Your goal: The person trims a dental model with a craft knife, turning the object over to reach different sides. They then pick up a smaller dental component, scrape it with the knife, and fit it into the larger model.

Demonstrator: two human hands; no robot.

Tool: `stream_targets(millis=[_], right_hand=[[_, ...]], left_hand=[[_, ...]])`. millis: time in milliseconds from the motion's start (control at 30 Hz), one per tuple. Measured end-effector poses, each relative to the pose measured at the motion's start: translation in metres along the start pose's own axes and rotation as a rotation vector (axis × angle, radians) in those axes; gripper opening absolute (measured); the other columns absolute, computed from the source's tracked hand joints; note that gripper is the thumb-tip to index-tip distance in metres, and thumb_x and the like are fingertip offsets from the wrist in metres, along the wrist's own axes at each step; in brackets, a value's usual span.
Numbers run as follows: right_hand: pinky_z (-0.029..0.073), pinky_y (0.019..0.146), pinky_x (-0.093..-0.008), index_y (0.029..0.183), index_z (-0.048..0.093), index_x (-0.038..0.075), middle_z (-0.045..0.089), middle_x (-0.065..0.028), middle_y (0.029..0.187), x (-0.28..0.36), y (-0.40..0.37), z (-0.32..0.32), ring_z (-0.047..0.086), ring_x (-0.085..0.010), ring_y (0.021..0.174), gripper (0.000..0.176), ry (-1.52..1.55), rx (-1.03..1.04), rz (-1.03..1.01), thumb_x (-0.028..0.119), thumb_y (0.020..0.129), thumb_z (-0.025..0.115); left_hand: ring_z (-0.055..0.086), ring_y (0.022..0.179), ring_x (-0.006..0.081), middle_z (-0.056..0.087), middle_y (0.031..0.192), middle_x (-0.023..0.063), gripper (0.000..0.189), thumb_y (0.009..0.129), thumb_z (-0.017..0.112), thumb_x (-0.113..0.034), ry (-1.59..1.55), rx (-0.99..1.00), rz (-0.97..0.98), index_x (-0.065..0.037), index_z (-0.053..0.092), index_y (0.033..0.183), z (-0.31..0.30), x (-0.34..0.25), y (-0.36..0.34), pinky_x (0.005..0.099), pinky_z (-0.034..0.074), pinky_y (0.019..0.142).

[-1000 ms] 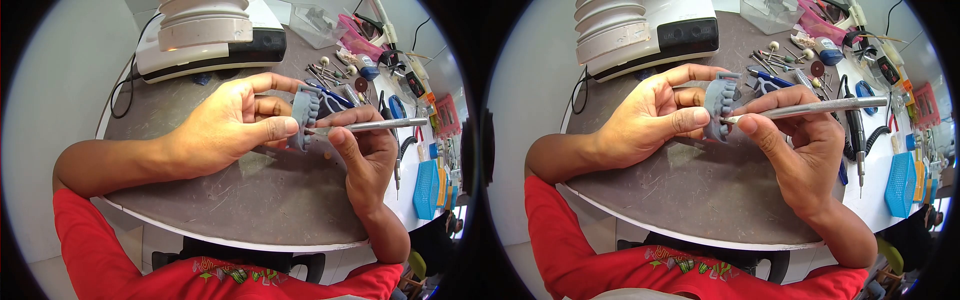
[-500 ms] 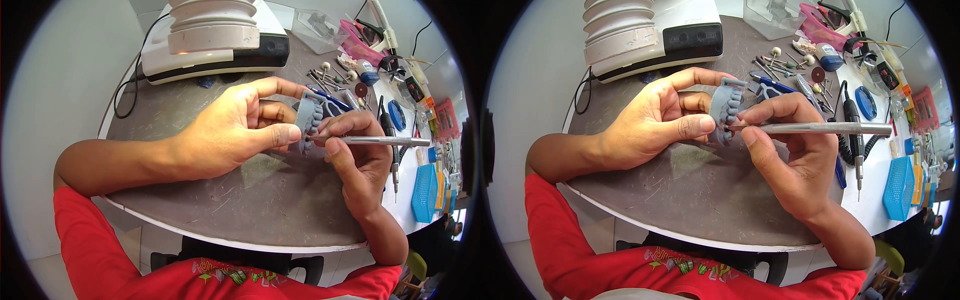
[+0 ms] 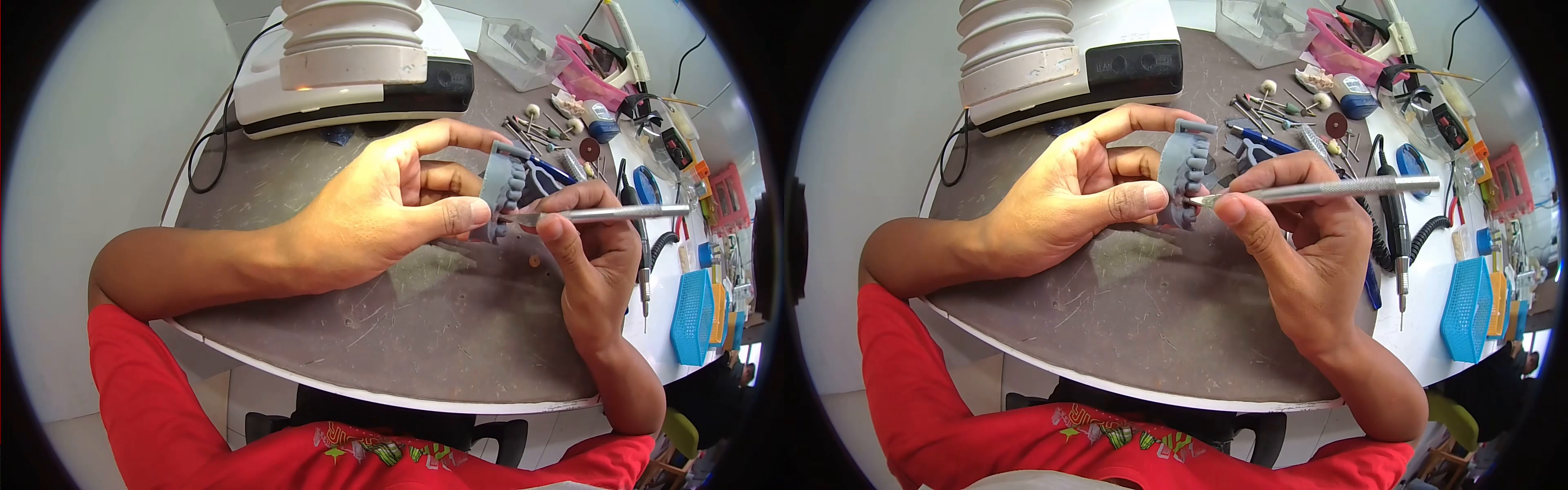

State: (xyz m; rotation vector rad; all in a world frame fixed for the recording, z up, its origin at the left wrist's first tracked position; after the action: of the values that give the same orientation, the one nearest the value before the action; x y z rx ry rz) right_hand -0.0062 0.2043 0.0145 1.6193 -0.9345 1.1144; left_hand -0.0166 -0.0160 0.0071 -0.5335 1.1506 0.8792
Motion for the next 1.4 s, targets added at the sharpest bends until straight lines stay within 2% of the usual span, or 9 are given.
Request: stream_targets(millis=[100, 267, 500, 700, 767, 900, 1033, 1167, 1400], right_hand=[[0.039, 0.064, -0.0173, 0.098, 0.06, -0.001, 0.065, -0.0031, 0.089, 0.001, -0.001, 0.001, 0.053, -0.0035, 0.075, 0.019, 0.038, -0.017, -0.003, 0.012, 0.091, 0.073], [0.048, 0.074, -0.0211, 0.103, 0.059, -0.002, 0.063, -0.0047, 0.095, -0.003, 0.0, 0.003, 0.06, -0.0073, 0.087, 0.018, 0.014, 0.011, -0.136, 0.007, 0.092, 0.07], [0.052, 0.086, -0.0259, 0.103, 0.058, -0.002, 0.063, -0.0065, 0.098, 0.0, 0.0, 0.006, 0.064, -0.0119, 0.095, 0.017, 0.047, -0.004, -0.126, 0.002, 0.091, 0.068], [0.049, 0.071, -0.0215, 0.102, 0.058, -0.001, 0.062, -0.0039, 0.089, 0.0, 0.0, -0.001, 0.06, -0.0068, 0.079, 0.015, -0.052, 0.021, -0.078, 0.008, 0.094, 0.067], [0.045, 0.065, -0.02, 0.102, 0.058, -0.001, 0.061, -0.0032, 0.085, 0.003, -0.001, -0.003, 0.056, -0.0051, 0.072, 0.016, 0.079, -0.045, -0.176, 0.012, 0.096, 0.066], [0.046, 0.066, -0.0202, 0.105, 0.057, -0.002, 0.061, -0.0051, 0.085, 0.004, 0.002, -0.006, 0.057, -0.0075, 0.072, 0.014, -0.009, -0.133, -0.295, 0.008, 0.097, 0.062], [0.046, 0.066, -0.0206, 0.106, 0.055, -0.003, 0.062, -0.0079, 0.09, 0.004, 0.0, -0.008, 0.058, -0.0085, 0.075, 0.014, -0.104, -0.132, -0.283, 0.004, 0.094, 0.059], [0.045, 0.065, -0.0199, 0.098, 0.056, -0.001, 0.06, -0.006, 0.086, 0.004, 0.0, -0.009, 0.056, -0.0067, 0.071, 0.011, -0.183, -0.071, -0.315, 0.0, 0.091, 0.064], [0.045, 0.064, -0.0195, 0.097, 0.056, -0.001, 0.059, -0.0052, 0.085, -0.002, 0.002, -0.007, 0.055, -0.0054, 0.07, 0.014, -0.26, -0.081, -0.409, -0.001, 0.089, 0.067]], left_hand=[[0.062, 0.103, 0.0106, 0.064, 0.107, 0.0053, 0.057, 0.095, 0.064, -0.009, 0.023, 0.003, 0.007, -0.004, 0.036, 0.145, -0.001, 0.0, 0.0, 0.0262, 0.053, 0.091], [0.062, 0.108, 0.0127, 0.065, 0.114, 0.0089, 0.057, 0.096, 0.063, -0.01, 0.038, -0.004, -0.031, -0.005, 0.035, 0.145, -0.001, -0.002, 0.0, 0.0282, 0.054, 0.093], [0.062, 0.114, 0.0165, 0.065, 0.117, 0.0116, 0.055, 0.097, 0.061, -0.009, 0.041, -0.011, -0.031, -0.004, 0.035, 0.145, 0.0, -0.001, 0.0, 0.0315, 0.053, 0.097], [0.063, 0.112, 0.0168, 0.065, 0.117, 0.0117, 0.055, 0.097, 0.06, -0.008, 0.028, -0.01, -0.027, -0.004, 0.035, 0.145, 0.0, -0.001, -0.001, 0.0313, 0.054, 0.095], [0.064, 0.111, 0.0168, 0.065, 0.117, 0.0121, 0.056, 0.096, 0.06, -0.007, 0.049, -0.03, -0.051, -0.002, 0.034, 0.145, 0.001, -0.003, -0.001, 0.0311, 0.053, 0.095], [0.064, 0.109, 0.0162, 0.066, 0.116, 0.0125, 0.054, 0.095, 0.062, -0.007, 0.072, -0.027, -0.056, 0.002, 0.037, 0.142, 0.001, -0.003, -0.001, 0.0306, 0.053, 0.095], [0.064, 0.108, 0.0145, 0.068, 0.113, 0.0126, 0.045, 0.093, 0.066, -0.006, 0.136, -0.031, -0.025, 0.005, 0.046, 0.132, 0.001, -0.001, -0.002, 0.0299, 0.052, 0.097], [0.064, 0.106, 0.0138, 0.068, 0.111, 0.0119, 0.04, 0.092, 0.067, -0.006, 0.132, -0.029, -0.04, 0.004, 0.051, 0.127, 0.001, 0.0, -0.002, 0.0298, 0.051, 0.097], [0.064, 0.105, 0.0139, 0.068, 0.109, 0.0111, 0.04, 0.092, 0.068, -0.006, 0.136, -0.026, -0.063, 0.003, 0.051, 0.126, 0.004, -0.003, -0.002, 0.0299, 0.051, 0.097]])
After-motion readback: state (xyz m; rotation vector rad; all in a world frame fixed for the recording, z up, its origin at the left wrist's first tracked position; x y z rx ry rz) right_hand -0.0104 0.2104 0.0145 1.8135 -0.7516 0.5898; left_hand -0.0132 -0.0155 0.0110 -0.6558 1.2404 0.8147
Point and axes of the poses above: each hand's wrist, its own y-axis towards the middle knuckle, its own z-axis out of the palm, x = y × z, the point moved 1 cm from there along y, towards the middle knuckle
